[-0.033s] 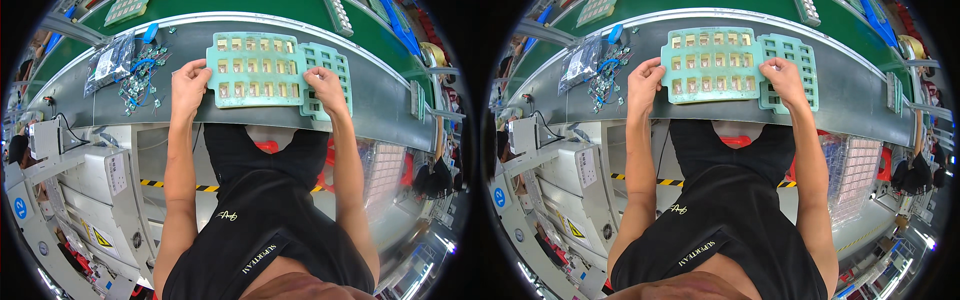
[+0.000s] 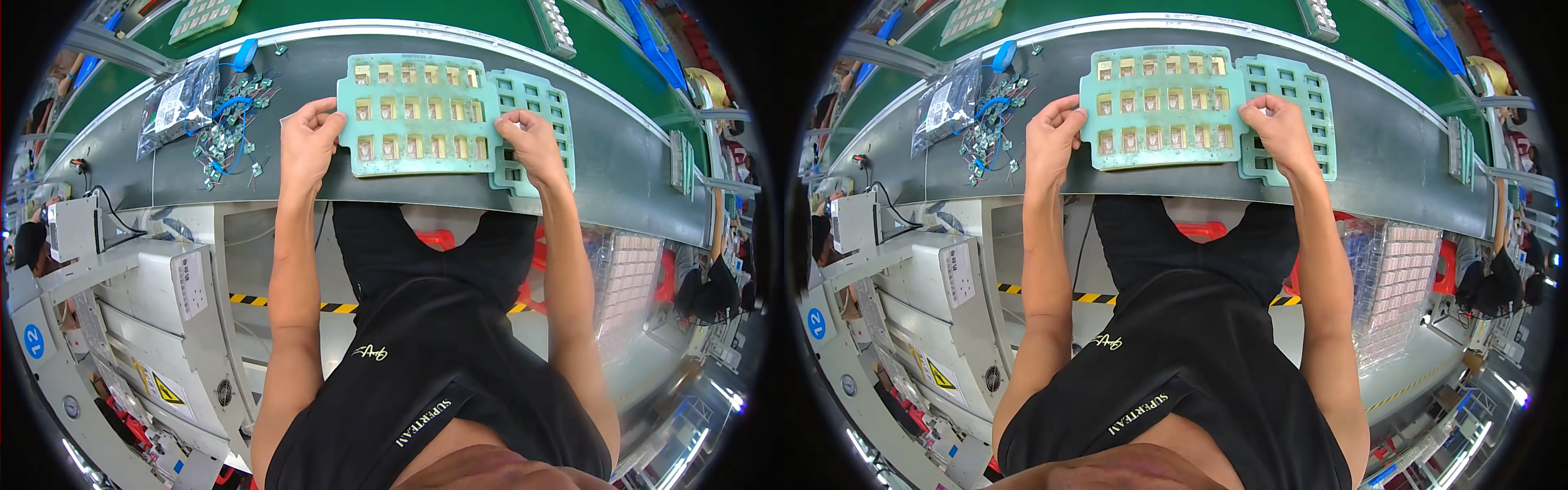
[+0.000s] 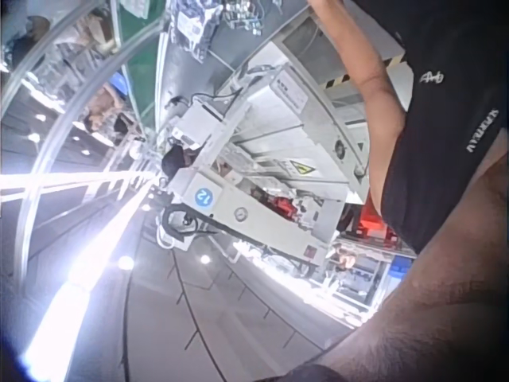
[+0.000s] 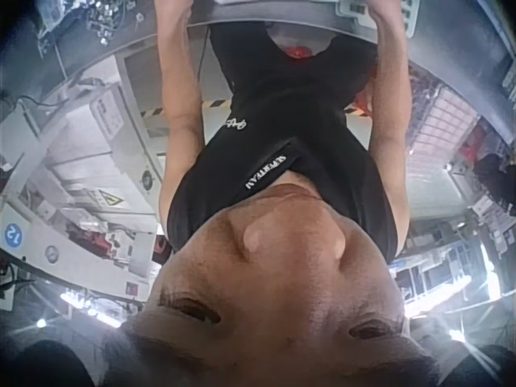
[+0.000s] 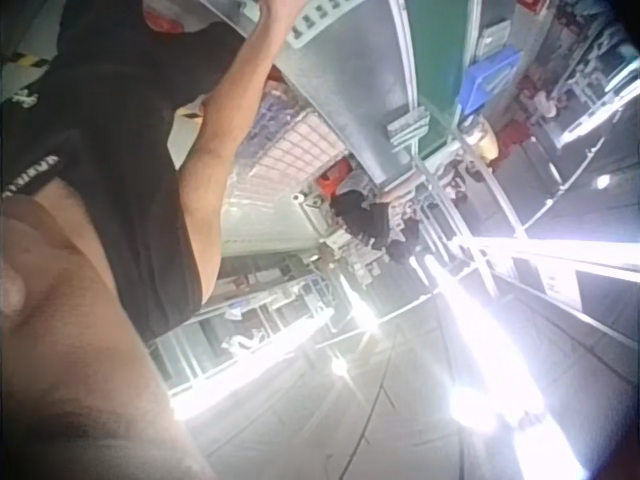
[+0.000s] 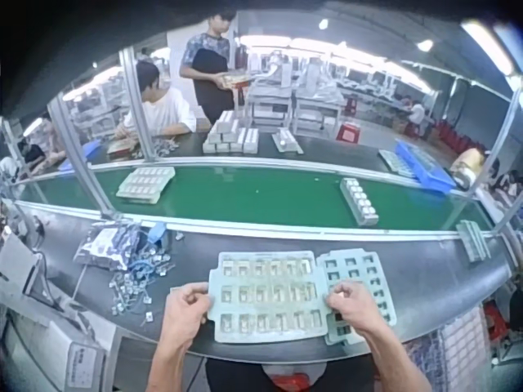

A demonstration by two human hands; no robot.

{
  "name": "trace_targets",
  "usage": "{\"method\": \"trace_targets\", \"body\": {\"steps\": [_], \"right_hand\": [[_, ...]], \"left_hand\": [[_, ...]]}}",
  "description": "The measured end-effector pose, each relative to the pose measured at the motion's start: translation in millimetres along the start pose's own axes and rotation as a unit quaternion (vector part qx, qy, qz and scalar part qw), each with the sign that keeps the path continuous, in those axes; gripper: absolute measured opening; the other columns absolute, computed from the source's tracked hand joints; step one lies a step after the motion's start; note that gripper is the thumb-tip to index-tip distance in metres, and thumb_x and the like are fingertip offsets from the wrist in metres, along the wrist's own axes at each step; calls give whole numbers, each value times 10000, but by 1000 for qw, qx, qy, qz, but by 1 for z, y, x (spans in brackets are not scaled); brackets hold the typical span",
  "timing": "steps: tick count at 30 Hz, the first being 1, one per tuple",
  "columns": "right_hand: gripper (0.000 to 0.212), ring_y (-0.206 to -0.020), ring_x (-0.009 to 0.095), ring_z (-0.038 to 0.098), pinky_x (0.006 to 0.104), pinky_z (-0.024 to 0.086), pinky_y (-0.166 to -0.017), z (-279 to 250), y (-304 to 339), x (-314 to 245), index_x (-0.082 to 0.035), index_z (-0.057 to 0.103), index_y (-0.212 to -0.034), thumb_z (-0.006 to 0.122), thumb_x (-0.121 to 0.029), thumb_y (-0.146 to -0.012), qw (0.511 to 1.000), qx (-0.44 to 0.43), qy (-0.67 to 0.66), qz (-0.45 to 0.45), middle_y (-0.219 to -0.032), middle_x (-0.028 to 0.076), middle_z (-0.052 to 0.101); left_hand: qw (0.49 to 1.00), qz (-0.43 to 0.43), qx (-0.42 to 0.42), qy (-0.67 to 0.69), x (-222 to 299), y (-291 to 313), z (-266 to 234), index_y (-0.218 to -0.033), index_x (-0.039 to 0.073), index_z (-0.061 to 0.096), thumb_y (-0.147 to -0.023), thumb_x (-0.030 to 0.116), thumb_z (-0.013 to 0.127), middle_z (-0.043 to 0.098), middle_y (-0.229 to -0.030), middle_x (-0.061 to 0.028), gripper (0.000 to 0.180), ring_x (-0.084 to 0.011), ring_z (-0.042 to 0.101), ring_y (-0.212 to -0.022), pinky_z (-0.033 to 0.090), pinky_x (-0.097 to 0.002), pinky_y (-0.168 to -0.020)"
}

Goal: Placing small electronic components into specialized trays on an assembly line.

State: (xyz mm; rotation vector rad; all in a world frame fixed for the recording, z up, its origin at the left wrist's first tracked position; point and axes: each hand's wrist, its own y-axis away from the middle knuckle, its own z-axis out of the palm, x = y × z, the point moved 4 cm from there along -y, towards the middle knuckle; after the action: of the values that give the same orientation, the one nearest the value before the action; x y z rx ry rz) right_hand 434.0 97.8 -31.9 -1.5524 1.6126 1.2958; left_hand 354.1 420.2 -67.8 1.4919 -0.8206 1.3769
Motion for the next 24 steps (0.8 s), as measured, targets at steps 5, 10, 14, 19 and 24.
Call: {"method": "trace_targets", "body": {"steps": [5,10,14,19,24], "right_hand": [[227,-635,47,455,241,367,-548,1,-4,8,16,668,-907,691,-207,-868,1000,-3,7,-12,-723,-14,580],[228,-623,51,468,245,377,-544,4,-4,7,18,668,-909,687,-206,-870,1000,-4,12,-8,-717,-6,593],[231,-623,55,474,245,381,-546,3,-4,10,21,668,-907,688,-205,-865,1000,-2,22,-3,-719,0,598],[245,-642,72,503,254,412,-569,5,-7,15,27,673,-902,694,-212,-852,1000,2,25,3,-733,22,610],[288,-673,111,548,286,462,-622,3,-9,21,29,687,-909,698,-247,-828,997,6,76,-1,-760,67,643]], "left_hand": [[1000,-7,-3,-14,-7,-1,0,-1158,-86,625,-877,88,668,629,-737,0,333,-41,517,-598,394,-204,-516],[1000,-16,5,-11,-9,0,0,-1156,-86,638,-885,71,664,618,-726,8,313,-38,488,-581,375,-204,-514],[1000,-18,4,-11,-11,0,2,-1155,-91,635,-885,65,665,616,-723,8,314,-38,490,-581,374,-204,-512],[1000,-25,3,-11,-20,-2,-1,-1146,-83,633,-884,79,659,628,-738,0,309,-39,515,-600,391,-207,-518],[999,-24,6,-24,-21,0,1,-1163,-94,628,-880,71,671,613,-723,12,330,-40,498,-582,379,-201,-507]]}}
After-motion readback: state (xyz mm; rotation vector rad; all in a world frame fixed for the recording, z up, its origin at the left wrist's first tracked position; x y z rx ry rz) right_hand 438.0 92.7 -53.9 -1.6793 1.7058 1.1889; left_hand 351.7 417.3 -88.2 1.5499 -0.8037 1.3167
